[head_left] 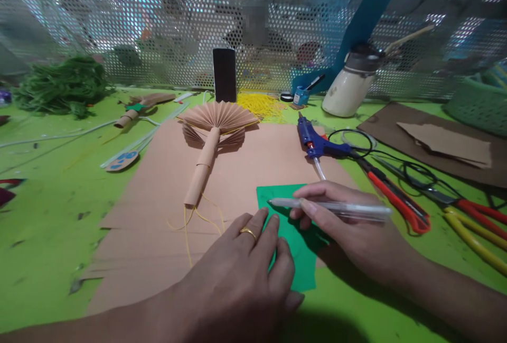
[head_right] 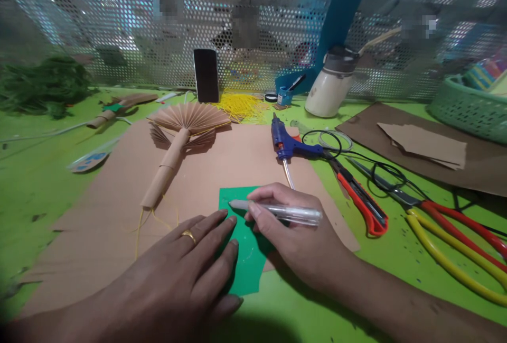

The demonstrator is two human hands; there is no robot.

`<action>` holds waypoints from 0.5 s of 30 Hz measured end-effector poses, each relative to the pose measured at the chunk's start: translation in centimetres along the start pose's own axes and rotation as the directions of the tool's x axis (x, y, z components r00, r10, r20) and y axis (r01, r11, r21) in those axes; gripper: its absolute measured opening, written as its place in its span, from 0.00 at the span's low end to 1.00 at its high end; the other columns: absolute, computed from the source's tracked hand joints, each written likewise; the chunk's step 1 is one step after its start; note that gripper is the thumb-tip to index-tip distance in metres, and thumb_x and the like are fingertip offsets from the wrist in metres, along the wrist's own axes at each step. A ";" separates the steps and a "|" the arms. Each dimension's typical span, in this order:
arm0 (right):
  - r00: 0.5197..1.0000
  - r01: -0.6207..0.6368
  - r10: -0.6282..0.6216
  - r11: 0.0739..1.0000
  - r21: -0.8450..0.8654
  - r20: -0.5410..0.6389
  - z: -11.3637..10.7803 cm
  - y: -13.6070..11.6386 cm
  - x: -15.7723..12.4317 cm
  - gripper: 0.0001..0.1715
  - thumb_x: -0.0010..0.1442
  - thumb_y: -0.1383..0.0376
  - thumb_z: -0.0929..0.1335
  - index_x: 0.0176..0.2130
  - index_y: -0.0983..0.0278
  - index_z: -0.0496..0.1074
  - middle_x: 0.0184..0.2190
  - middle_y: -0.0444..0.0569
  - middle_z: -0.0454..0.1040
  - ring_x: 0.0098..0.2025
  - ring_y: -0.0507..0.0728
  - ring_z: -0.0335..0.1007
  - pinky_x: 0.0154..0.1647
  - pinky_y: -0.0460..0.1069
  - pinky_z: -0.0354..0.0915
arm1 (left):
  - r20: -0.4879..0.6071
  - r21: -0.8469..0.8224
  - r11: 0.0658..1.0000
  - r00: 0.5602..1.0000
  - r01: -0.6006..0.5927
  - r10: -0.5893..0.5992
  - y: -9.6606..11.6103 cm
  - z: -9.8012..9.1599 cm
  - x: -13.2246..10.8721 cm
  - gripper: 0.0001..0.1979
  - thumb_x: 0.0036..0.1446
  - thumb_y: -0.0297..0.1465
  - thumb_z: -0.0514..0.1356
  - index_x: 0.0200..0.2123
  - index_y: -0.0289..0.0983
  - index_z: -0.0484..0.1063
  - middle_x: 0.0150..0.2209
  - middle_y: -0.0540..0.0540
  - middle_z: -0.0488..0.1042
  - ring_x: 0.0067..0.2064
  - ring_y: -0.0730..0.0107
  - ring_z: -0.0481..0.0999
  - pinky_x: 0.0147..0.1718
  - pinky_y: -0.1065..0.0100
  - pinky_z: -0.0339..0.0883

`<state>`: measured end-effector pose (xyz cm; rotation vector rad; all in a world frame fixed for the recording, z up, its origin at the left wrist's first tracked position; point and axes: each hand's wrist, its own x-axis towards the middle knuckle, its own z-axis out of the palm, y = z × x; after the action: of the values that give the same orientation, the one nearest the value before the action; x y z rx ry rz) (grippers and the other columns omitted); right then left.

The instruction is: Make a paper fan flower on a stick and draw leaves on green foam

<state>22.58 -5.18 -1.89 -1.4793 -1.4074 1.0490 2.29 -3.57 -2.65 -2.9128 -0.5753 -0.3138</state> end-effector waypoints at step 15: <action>0.998 0.061 -0.060 0.998 0.031 -0.034 0.0 0.6 0.2 0.10 0.64 0.58 0.67 0.36 0.61 0.74 0.30 0.45 0.78 0.31 0.52 0.73 0.34 0.45 0.70 | -0.012 0.013 1.000 1.000 -0.007 0.007 -0.1 -0.2 0.0 0.20 0.65 0.40 0.52 0.45 0.30 0.75 0.50 0.29 0.75 0.52 0.43 0.75 0.50 0.47 0.70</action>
<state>22.82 -4.95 -2.44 -1.4164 -1.3974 1.0004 2.26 -3.51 -2.44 -2.8979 -0.5636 -0.3255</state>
